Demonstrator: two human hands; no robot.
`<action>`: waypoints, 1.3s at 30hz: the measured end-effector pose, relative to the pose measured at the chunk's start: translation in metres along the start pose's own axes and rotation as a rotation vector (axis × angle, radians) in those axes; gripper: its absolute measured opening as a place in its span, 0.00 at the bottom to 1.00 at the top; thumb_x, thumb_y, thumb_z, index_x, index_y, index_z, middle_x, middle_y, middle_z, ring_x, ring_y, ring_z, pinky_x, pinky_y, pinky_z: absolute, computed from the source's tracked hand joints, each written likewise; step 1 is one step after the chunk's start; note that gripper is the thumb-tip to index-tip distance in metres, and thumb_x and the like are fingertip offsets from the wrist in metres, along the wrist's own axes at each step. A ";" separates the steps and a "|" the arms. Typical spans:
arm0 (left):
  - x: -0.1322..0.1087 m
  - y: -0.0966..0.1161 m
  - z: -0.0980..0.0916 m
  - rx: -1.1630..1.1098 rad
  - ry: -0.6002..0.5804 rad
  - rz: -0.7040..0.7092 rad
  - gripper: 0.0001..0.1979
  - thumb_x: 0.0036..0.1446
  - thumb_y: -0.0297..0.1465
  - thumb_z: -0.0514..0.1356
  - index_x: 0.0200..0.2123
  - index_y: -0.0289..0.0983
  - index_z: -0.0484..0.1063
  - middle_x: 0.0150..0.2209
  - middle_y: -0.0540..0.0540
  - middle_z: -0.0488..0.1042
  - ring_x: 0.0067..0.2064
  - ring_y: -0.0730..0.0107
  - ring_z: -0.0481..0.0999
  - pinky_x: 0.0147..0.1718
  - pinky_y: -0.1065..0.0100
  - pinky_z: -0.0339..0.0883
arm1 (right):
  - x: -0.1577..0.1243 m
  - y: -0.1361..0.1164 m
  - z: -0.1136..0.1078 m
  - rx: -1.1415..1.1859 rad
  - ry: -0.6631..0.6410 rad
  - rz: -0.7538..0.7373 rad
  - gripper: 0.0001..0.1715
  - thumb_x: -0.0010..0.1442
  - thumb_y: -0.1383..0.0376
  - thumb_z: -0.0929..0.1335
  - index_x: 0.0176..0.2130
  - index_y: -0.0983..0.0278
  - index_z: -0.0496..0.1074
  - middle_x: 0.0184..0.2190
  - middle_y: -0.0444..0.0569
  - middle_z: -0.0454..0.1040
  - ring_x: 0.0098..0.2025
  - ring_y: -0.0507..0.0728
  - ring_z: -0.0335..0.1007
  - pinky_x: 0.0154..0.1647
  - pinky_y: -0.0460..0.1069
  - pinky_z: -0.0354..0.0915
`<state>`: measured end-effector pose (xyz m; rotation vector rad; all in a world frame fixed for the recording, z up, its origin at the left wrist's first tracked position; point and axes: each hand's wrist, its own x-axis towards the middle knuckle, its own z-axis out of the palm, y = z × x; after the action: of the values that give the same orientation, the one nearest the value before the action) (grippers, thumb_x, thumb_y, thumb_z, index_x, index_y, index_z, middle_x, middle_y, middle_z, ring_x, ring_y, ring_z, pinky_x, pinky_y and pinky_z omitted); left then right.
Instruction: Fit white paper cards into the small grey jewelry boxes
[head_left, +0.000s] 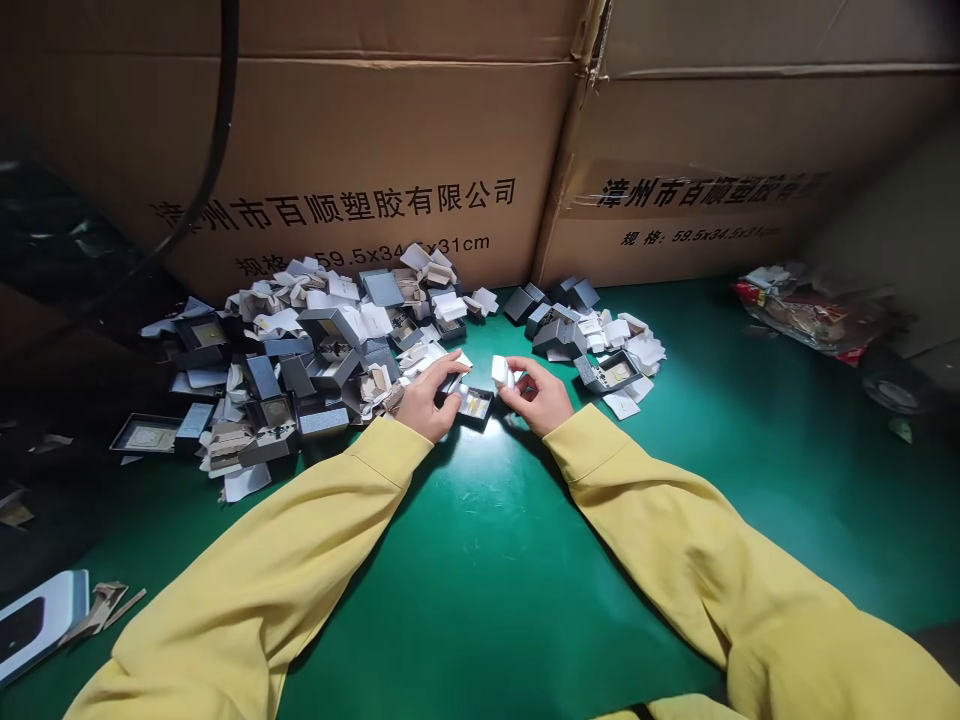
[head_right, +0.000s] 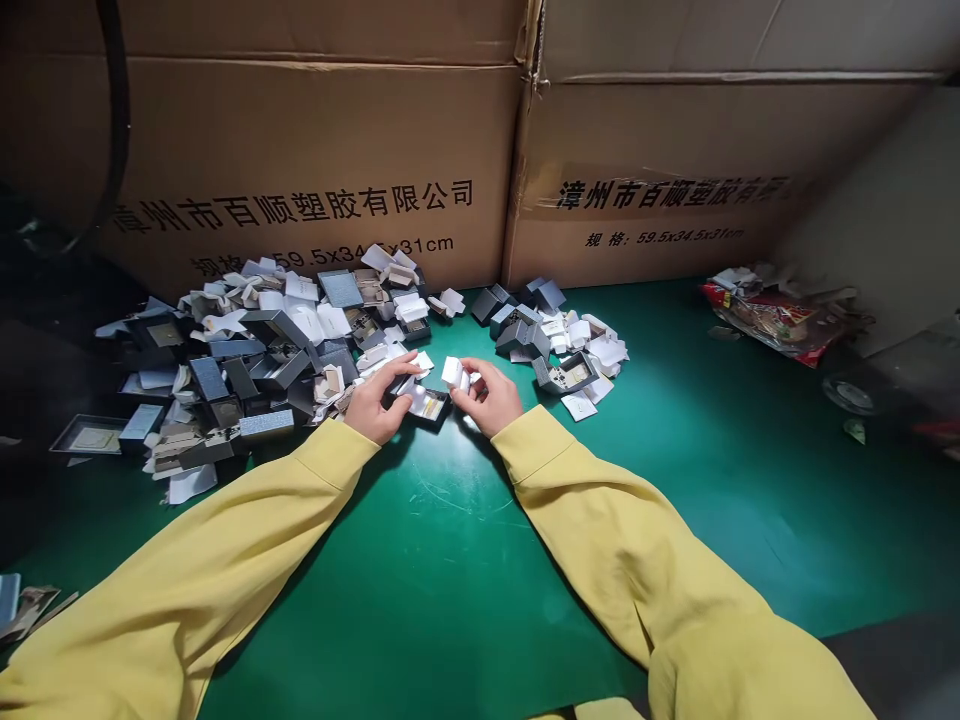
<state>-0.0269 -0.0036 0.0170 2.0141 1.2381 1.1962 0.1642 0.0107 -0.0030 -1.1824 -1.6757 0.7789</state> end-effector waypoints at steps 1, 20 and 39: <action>0.000 -0.001 0.000 0.021 0.019 0.001 0.14 0.49 0.25 0.54 0.41 0.36 0.70 0.54 0.41 0.66 0.56 0.61 0.64 0.57 0.61 0.52 | 0.000 -0.001 0.000 -0.005 -0.002 0.000 0.21 0.48 0.62 0.67 0.43 0.63 0.68 0.36 0.47 0.71 0.24 0.48 0.62 0.26 0.46 0.64; 0.001 -0.019 0.004 0.202 0.133 0.127 0.16 0.52 0.21 0.49 0.39 0.37 0.72 0.48 0.47 0.73 0.50 0.69 0.72 0.51 0.65 0.64 | -0.001 -0.005 -0.001 -0.005 -0.013 0.027 0.21 0.47 0.61 0.67 0.43 0.64 0.69 0.36 0.48 0.71 0.23 0.48 0.61 0.24 0.45 0.63; 0.004 -0.020 0.005 0.176 0.147 0.130 0.15 0.52 0.21 0.50 0.39 0.36 0.73 0.45 0.44 0.72 0.48 0.68 0.70 0.51 0.63 0.63 | -0.005 0.005 -0.003 -0.009 0.045 -0.155 0.21 0.55 0.53 0.61 0.44 0.63 0.62 0.35 0.48 0.68 0.34 0.53 0.66 0.35 0.49 0.67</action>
<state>-0.0311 0.0102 0.0010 2.1964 1.3409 1.3602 0.1691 0.0078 -0.0073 -1.0547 -1.7128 0.6448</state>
